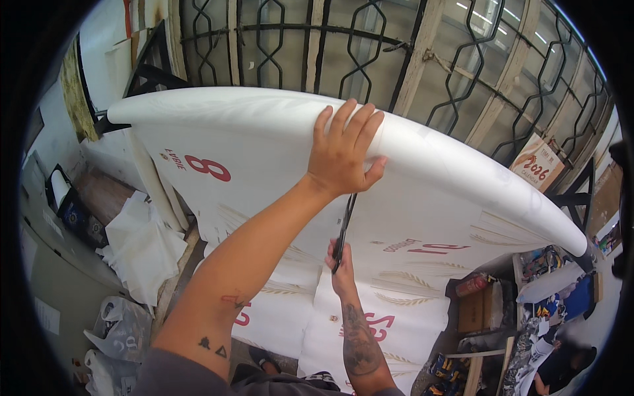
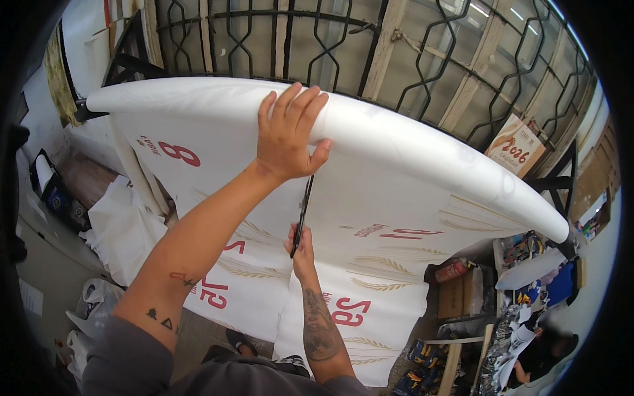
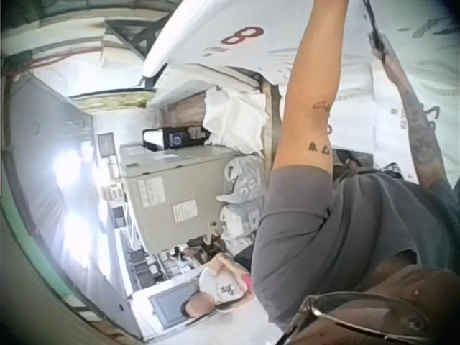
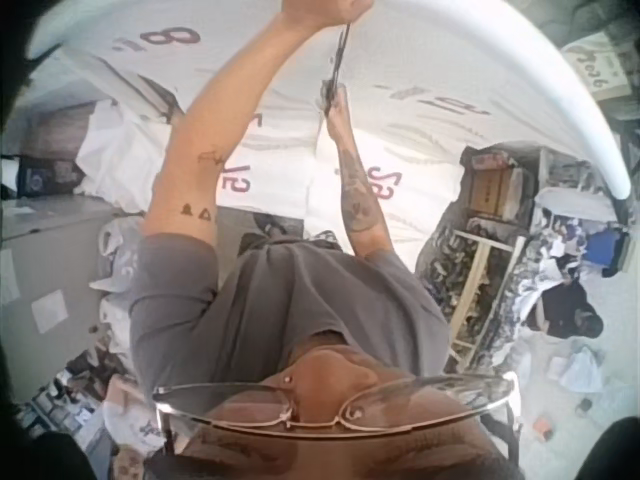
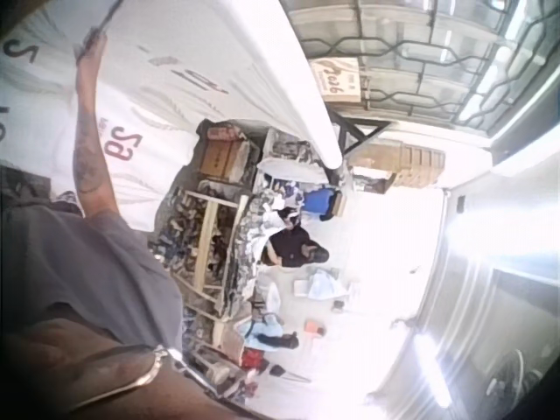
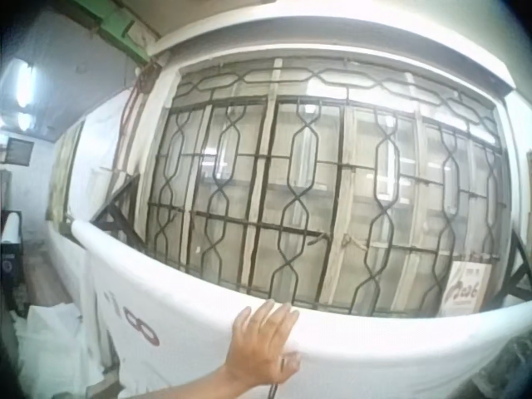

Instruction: The person uses scissors to cut a large white fabric sheet laid over a curved white object. They repeatedly trim the edges and remove excess fabric pieces throughout the clip.

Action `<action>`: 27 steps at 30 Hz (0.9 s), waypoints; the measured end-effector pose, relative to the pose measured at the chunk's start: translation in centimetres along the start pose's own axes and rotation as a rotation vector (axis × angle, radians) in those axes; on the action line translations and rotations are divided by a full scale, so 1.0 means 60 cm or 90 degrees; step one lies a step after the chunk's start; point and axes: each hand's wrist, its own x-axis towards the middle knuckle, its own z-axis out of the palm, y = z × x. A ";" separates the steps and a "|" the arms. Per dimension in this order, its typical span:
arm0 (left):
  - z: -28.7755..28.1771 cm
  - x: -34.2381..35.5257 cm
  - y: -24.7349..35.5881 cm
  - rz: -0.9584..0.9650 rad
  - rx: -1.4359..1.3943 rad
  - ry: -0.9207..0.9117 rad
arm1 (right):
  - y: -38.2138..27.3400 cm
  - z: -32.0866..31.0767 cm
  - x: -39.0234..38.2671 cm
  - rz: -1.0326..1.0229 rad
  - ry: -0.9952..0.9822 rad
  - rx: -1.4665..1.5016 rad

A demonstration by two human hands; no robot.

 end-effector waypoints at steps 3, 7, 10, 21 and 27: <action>0.015 0.035 -0.006 -0.007 0.011 -0.021 | -0.012 -0.006 0.026 -0.009 -0.042 -0.009; 0.017 0.110 -0.020 -0.150 -0.004 -0.270 | -0.001 -0.017 0.019 0.001 -0.033 -0.017; 0.018 0.155 -0.027 -0.225 -0.057 -0.344 | 0.006 -0.027 -0.001 0.013 0.004 -0.002; 0.019 0.045 -0.003 -0.005 0.013 0.037 | -0.028 -0.023 0.028 -0.009 -0.006 -0.013; 0.029 0.180 -0.025 -0.156 -0.027 -0.224 | -0.016 -0.034 0.009 0.001 0.007 -0.048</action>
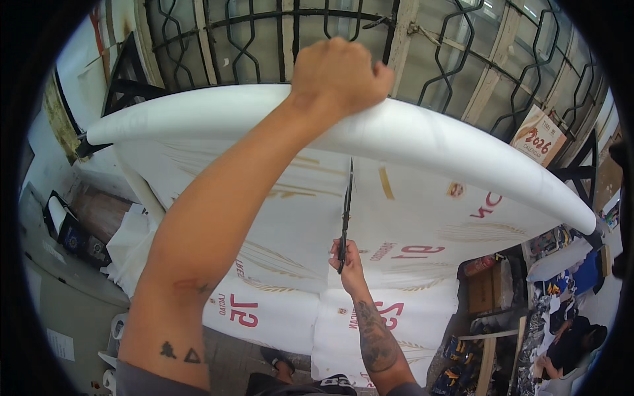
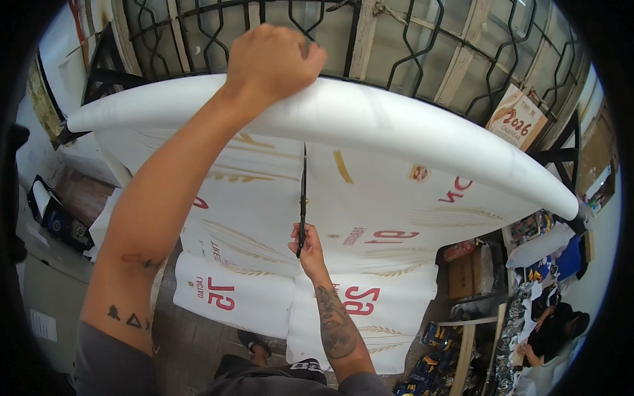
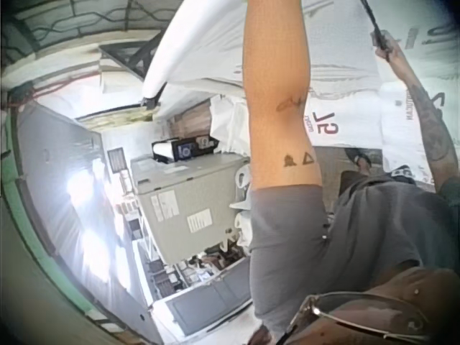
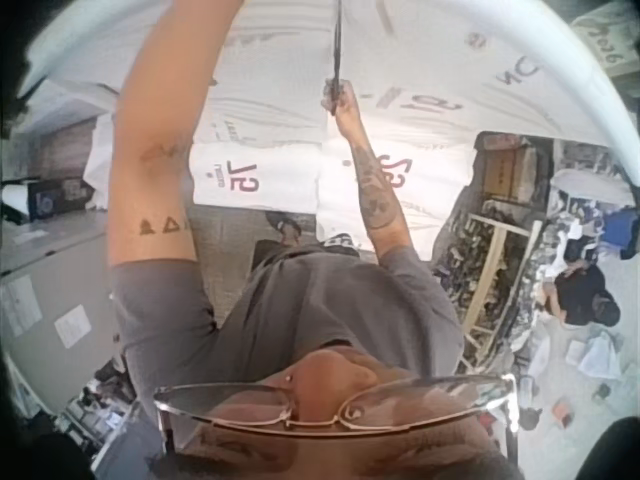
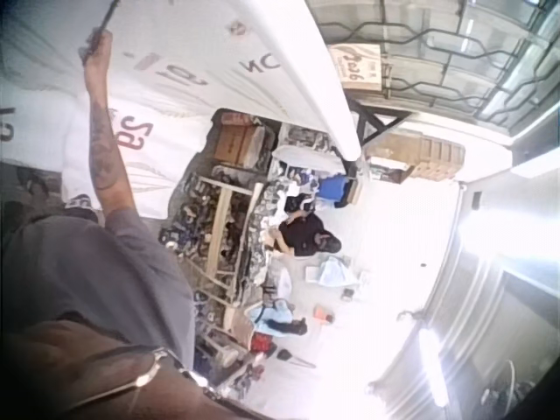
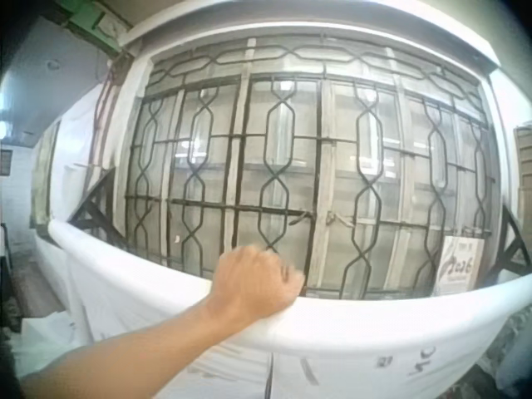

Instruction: The person uses scissors to cut a large white fabric sheet laid over a curved white object. They repeatedly trim the edges and remove excess fabric pieces throughout the clip.

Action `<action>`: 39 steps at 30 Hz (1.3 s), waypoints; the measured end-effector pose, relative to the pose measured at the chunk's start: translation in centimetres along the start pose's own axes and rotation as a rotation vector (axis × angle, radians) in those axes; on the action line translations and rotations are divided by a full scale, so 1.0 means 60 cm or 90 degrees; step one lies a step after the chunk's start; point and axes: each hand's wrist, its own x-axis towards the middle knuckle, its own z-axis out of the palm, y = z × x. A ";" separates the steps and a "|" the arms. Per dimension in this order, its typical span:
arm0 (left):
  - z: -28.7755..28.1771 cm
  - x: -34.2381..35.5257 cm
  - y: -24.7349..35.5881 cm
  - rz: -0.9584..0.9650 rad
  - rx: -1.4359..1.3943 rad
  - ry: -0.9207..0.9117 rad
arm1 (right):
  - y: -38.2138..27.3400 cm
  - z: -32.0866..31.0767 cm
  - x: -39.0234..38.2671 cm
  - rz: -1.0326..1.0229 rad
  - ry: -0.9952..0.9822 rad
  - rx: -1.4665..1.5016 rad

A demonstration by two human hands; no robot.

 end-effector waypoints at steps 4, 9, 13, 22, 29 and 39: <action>-0.002 -0.016 0.034 0.009 -0.048 0.063 | 0.010 0.006 -0.014 0.004 -0.016 -0.008; 0.051 -0.128 0.020 0.215 0.018 0.336 | 0.011 0.013 0.008 -0.012 0.014 -0.005; 0.064 -0.120 0.009 0.206 0.024 0.206 | 0.009 0.015 0.037 -0.050 -0.020 0.039; 0.014 0.028 0.040 0.033 0.001 0.089 | 0.022 0.011 -0.017 -0.018 0.027 0.051; 0.064 -0.121 0.037 0.227 0.064 0.320 | 0.039 -0.003 0.003 0.039 -0.020 0.046; 0.078 -0.097 0.031 0.219 0.023 0.227 | 0.013 -0.021 0.040 0.002 -0.053 0.037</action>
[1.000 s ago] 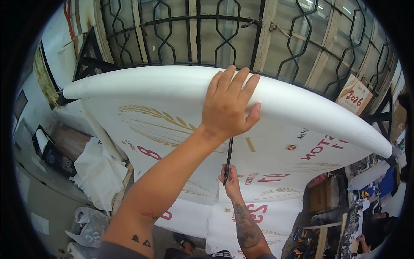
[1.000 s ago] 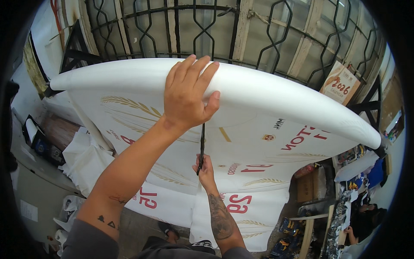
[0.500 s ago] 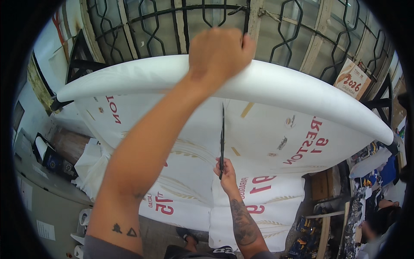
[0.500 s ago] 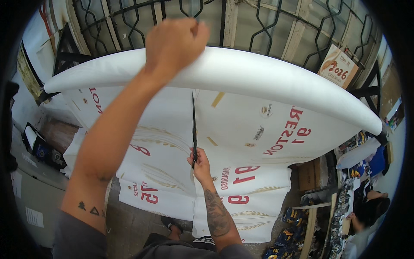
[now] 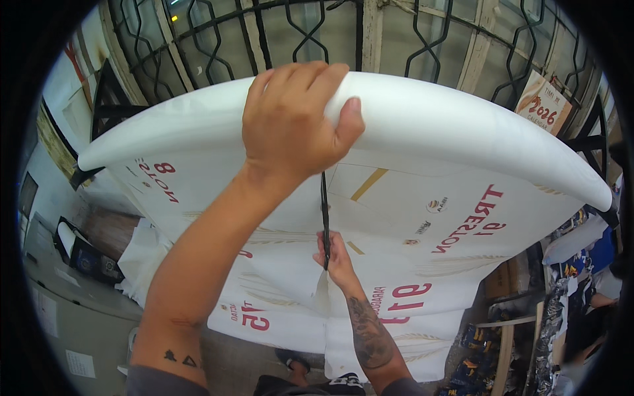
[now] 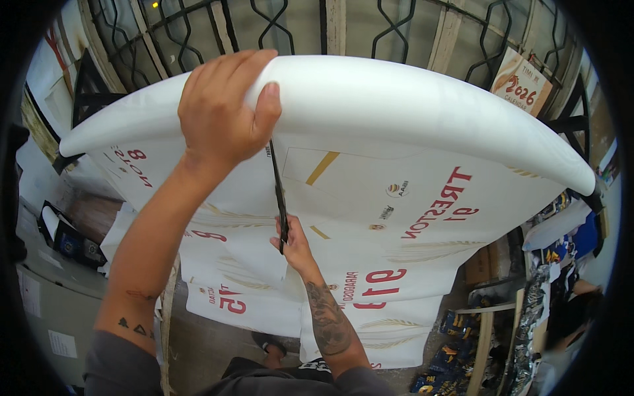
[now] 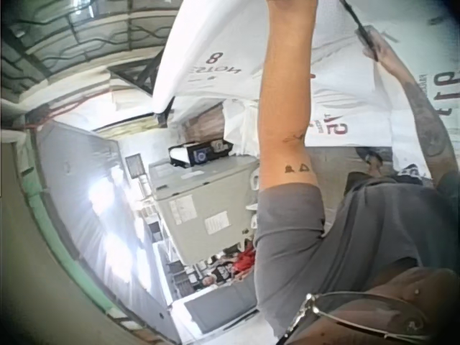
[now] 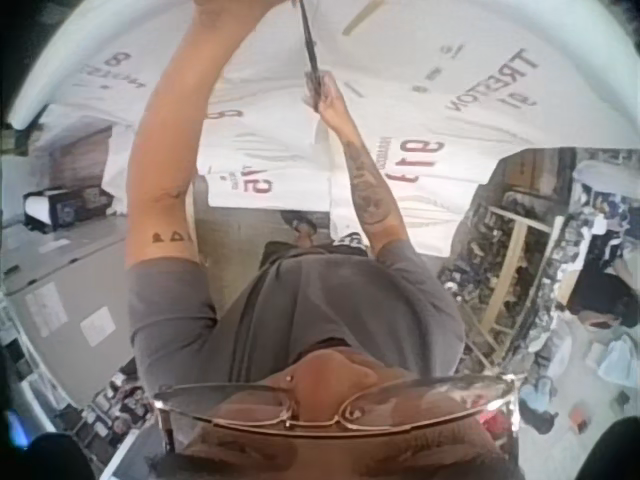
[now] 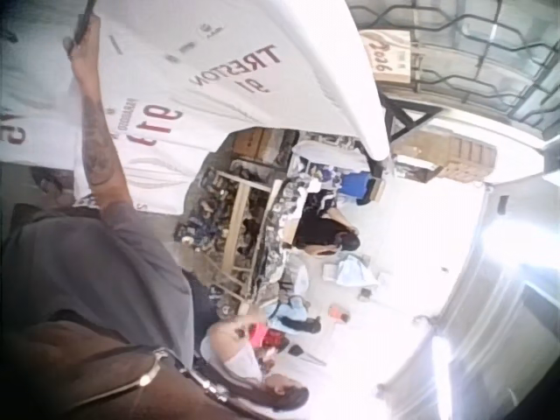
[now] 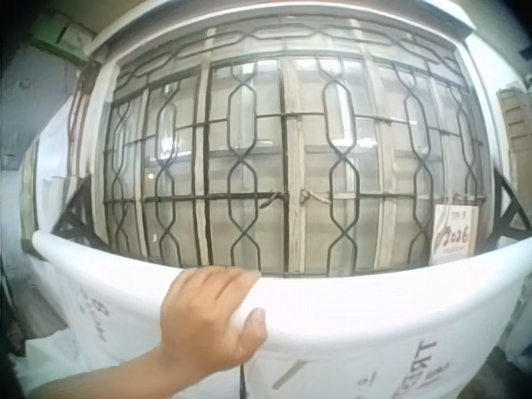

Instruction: The person uses scissors to cut a large white fabric sheet laid over a curved white object. They repeatedly trim the edges and remove excess fabric pieces throughout the clip.

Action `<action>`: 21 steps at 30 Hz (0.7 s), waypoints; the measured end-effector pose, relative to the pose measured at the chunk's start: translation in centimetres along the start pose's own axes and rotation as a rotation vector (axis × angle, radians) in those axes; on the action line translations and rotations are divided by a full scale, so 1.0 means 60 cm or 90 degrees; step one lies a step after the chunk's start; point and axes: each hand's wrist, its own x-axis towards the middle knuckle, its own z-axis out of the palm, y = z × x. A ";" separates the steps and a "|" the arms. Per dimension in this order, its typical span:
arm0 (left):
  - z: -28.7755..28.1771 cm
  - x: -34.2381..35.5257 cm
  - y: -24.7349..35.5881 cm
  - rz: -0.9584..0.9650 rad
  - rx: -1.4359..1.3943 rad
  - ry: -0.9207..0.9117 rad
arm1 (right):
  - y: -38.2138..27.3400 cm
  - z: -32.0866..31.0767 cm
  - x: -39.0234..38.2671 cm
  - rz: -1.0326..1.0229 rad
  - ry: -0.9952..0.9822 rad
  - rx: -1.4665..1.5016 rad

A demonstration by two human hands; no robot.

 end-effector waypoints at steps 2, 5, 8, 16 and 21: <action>-0.013 0.024 0.004 -0.095 -0.048 -0.114 | -0.010 0.002 -0.009 -0.005 -0.006 -0.004; -0.032 0.085 -0.007 -0.294 -0.025 -0.481 | -0.012 0.016 -0.026 0.033 -0.010 -0.049; -0.042 0.118 -0.016 -0.258 -0.045 -0.391 | -0.002 0.040 -0.048 0.080 0.008 -0.042; -0.072 0.004 -0.013 -0.095 -0.032 -0.079 | -0.030 0.059 -0.049 0.019 0.040 -0.062; -0.056 -0.033 -0.036 -0.005 0.039 -0.049 | -0.053 0.033 -0.010 -0.049 -0.007 0.019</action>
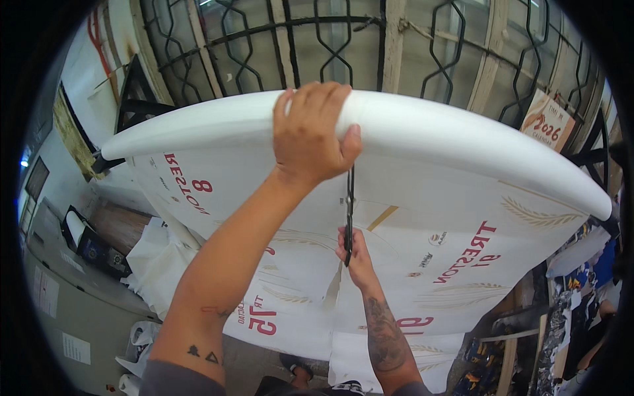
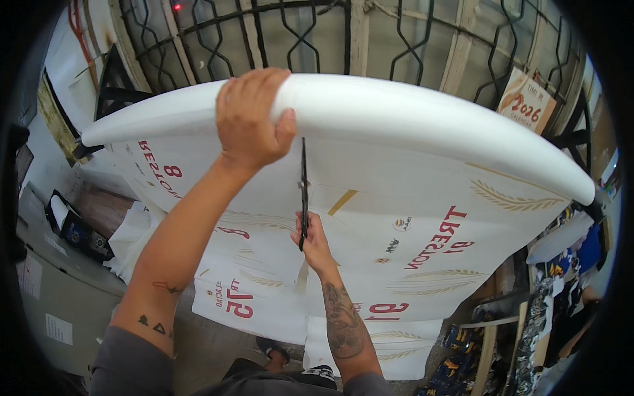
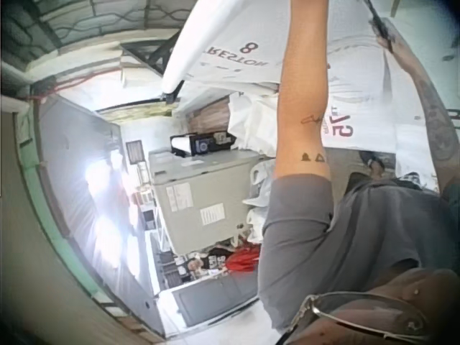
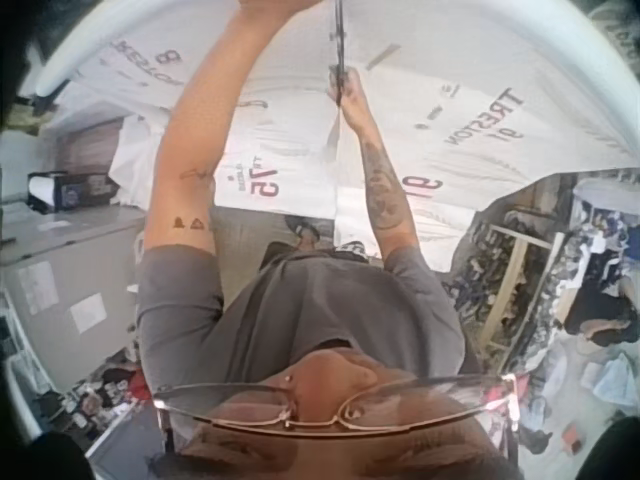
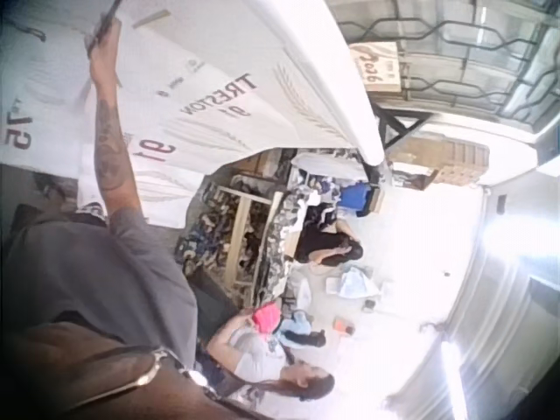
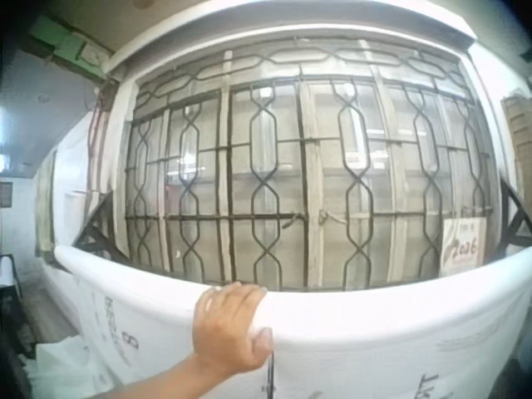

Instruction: The person uses scissors to cut a large white fabric sheet laid over a curved white object. They repeatedly trim the edges and remove excess fabric pieces throughout the clip.

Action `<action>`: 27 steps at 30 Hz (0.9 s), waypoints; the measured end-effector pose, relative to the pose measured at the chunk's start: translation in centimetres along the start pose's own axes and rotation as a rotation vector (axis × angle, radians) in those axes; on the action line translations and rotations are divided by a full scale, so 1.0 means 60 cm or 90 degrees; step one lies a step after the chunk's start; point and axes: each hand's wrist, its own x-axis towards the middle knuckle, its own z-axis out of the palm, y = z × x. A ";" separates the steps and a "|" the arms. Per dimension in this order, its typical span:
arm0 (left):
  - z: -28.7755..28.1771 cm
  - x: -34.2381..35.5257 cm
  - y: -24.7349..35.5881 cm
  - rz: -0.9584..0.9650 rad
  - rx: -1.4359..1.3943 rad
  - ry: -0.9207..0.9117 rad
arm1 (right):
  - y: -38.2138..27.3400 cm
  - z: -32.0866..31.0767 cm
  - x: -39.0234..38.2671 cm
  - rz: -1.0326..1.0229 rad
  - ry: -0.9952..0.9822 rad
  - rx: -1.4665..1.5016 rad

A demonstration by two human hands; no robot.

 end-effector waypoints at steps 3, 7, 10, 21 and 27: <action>0.011 0.019 -0.007 -0.005 -0.032 -0.039 | 0.006 -0.027 0.017 0.042 -0.036 0.001; 0.002 0.090 -0.010 -0.182 -0.037 -0.309 | 0.039 -0.033 -0.015 0.101 0.004 -0.069; -0.003 0.150 -0.014 -0.300 -0.038 -0.421 | 0.061 -0.023 -0.043 0.025 0.000 0.009; 0.009 -0.002 0.021 0.037 0.034 0.064 | 0.064 -0.011 -0.062 0.036 0.015 -0.010; 0.025 0.056 -0.008 -0.150 -0.042 -0.188 | 0.064 -0.028 -0.033 0.002 0.015 -0.073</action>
